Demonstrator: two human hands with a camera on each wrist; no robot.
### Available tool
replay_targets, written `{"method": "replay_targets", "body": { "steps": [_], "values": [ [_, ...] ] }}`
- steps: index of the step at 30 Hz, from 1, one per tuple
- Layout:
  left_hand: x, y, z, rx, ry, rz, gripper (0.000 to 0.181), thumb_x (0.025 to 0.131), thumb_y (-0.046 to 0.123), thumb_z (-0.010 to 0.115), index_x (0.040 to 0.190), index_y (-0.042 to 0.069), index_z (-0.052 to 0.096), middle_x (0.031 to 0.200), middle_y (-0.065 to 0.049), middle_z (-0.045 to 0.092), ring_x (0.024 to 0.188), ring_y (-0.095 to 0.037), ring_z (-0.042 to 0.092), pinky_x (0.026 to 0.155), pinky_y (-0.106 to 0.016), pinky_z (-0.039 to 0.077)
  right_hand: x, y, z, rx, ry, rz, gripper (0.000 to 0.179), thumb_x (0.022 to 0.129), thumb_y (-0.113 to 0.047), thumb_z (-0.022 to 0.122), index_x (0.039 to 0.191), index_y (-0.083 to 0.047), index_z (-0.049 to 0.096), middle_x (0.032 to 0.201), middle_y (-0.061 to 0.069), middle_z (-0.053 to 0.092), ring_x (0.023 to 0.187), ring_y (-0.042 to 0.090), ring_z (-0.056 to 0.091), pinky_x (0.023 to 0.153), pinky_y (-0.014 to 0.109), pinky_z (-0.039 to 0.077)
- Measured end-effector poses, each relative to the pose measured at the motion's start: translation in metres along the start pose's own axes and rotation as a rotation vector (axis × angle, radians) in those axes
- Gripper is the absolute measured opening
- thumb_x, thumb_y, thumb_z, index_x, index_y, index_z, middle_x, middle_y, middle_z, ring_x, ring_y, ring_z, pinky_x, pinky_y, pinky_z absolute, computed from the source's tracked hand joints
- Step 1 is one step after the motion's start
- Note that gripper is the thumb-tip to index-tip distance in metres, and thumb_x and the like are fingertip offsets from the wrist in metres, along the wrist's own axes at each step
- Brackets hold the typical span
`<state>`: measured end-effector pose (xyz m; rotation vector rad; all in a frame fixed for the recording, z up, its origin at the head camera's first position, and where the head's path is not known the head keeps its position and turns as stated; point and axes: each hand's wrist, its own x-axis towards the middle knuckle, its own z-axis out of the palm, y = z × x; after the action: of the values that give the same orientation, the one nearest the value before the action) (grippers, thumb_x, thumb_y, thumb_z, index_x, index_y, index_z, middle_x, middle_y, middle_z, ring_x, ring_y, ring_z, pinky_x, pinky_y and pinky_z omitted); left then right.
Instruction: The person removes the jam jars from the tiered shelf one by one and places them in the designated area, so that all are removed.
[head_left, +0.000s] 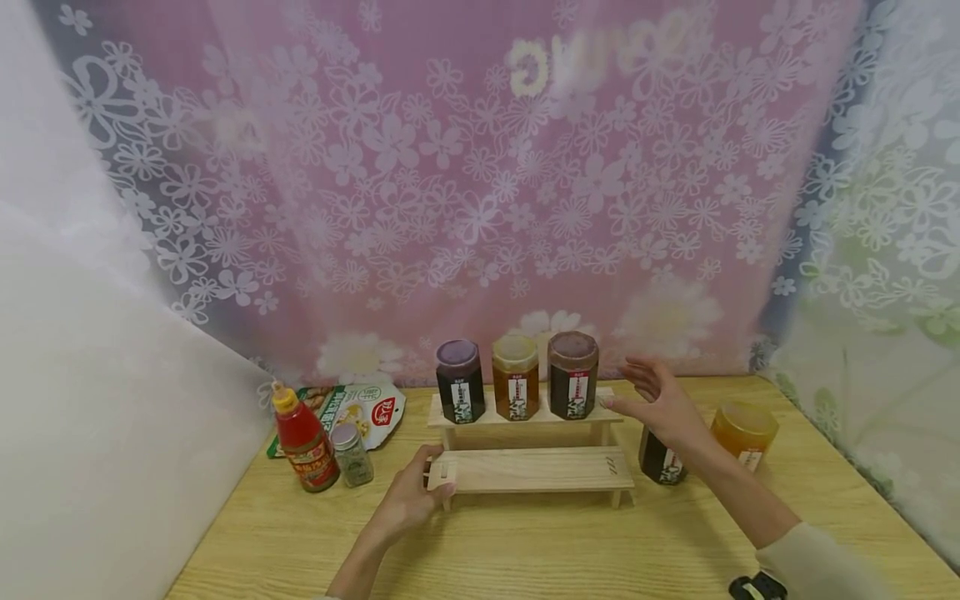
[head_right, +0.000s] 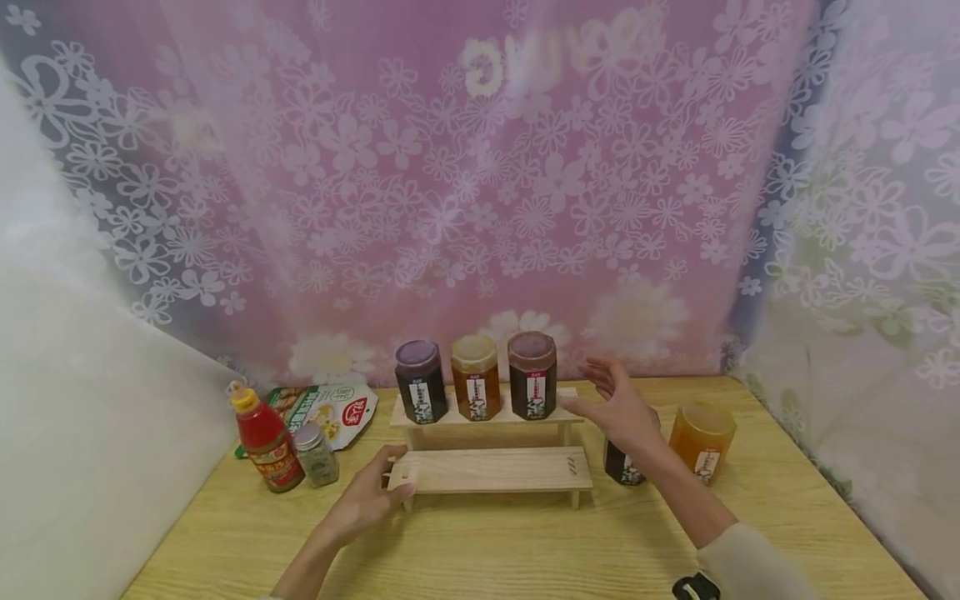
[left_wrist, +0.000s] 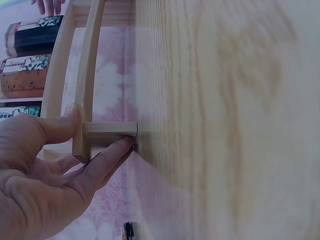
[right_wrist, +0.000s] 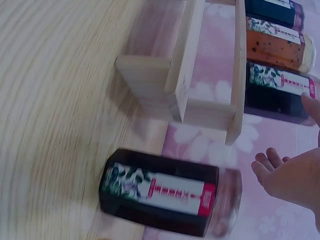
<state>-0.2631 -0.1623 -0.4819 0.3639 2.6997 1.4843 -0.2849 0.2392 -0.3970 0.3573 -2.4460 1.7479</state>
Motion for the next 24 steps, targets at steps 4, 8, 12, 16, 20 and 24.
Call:
{"method": "replay_targets", "body": {
  "steps": [4, 8, 12, 16, 20, 24],
  "values": [
    [-0.001, 0.001, -0.003, -0.005, 0.004, -0.014, 0.059, 0.096, 0.009, 0.075, 0.147, 0.0, 0.047, 0.127, -0.026, 0.063, 0.108, -0.033, 0.064, 0.083, -0.045, 0.053, 0.007, -0.003, 0.014, 0.047, -0.014, 0.004, 0.09, 0.096, -0.022, 0.077, 0.163, -0.004, 0.02, 0.163, 0.026, 0.032, 0.153, 0.046, 0.024, 0.122, 0.06, 0.022],
    [-0.001, 0.001, -0.004, -0.013, 0.009, -0.013, 0.058, 0.096, 0.009, 0.075, 0.146, -0.001, 0.048, 0.126, -0.026, 0.063, 0.107, -0.033, 0.064, 0.084, -0.045, 0.053, 0.014, -0.006, 0.026, 0.08, -0.028, 0.002, 0.09, 0.096, -0.022, 0.078, 0.163, -0.005, 0.021, 0.162, 0.025, 0.033, 0.153, 0.043, 0.025, 0.124, 0.055, 0.019],
    [0.0, 0.0, -0.003, -0.017, 0.004, -0.013, 0.059, 0.096, 0.01, 0.076, 0.147, 0.0, 0.047, 0.126, -0.026, 0.063, 0.106, -0.033, 0.064, 0.082, -0.044, 0.053, 0.02, -0.008, 0.037, 0.089, -0.034, 0.019, 0.093, 0.095, -0.024, 0.08, 0.163, -0.006, 0.02, 0.163, 0.024, 0.032, 0.153, 0.042, 0.026, 0.124, 0.054, 0.02],
    [0.0, -0.001, -0.001, -0.02, 0.002, -0.014, 0.059, 0.095, 0.01, 0.076, 0.147, -0.001, 0.048, 0.125, -0.026, 0.063, 0.105, -0.033, 0.065, 0.082, -0.045, 0.053, 0.022, -0.007, 0.045, 0.079, -0.027, 0.052, 0.096, 0.093, -0.027, 0.081, 0.163, -0.007, 0.019, 0.161, 0.024, 0.034, 0.152, 0.043, 0.029, 0.121, 0.057, 0.028],
    [0.0, 0.0, 0.0, -0.023, -0.004, -0.011, 0.059, 0.095, 0.009, 0.076, 0.146, -0.001, 0.048, 0.125, -0.026, 0.063, 0.106, -0.033, 0.064, 0.082, -0.045, 0.053, 0.024, -0.006, 0.051, 0.109, -0.013, 0.052, 0.09, 0.093, -0.023, 0.082, 0.16, -0.007, 0.024, 0.157, 0.023, 0.039, 0.148, 0.042, 0.036, 0.117, 0.058, 0.033],
    [0.0, 0.003, 0.001, -0.017, -0.006, -0.011, 0.058, 0.096, 0.01, 0.076, 0.146, 0.0, 0.048, 0.126, -0.026, 0.062, 0.108, -0.034, 0.064, 0.084, -0.046, 0.053, 0.026, -0.005, 0.055, 0.121, 0.002, 0.035, 0.087, 0.094, -0.022, 0.08, 0.16, -0.008, 0.025, 0.157, 0.023, 0.039, 0.147, 0.042, 0.038, 0.116, 0.058, 0.036]
  ]
}}
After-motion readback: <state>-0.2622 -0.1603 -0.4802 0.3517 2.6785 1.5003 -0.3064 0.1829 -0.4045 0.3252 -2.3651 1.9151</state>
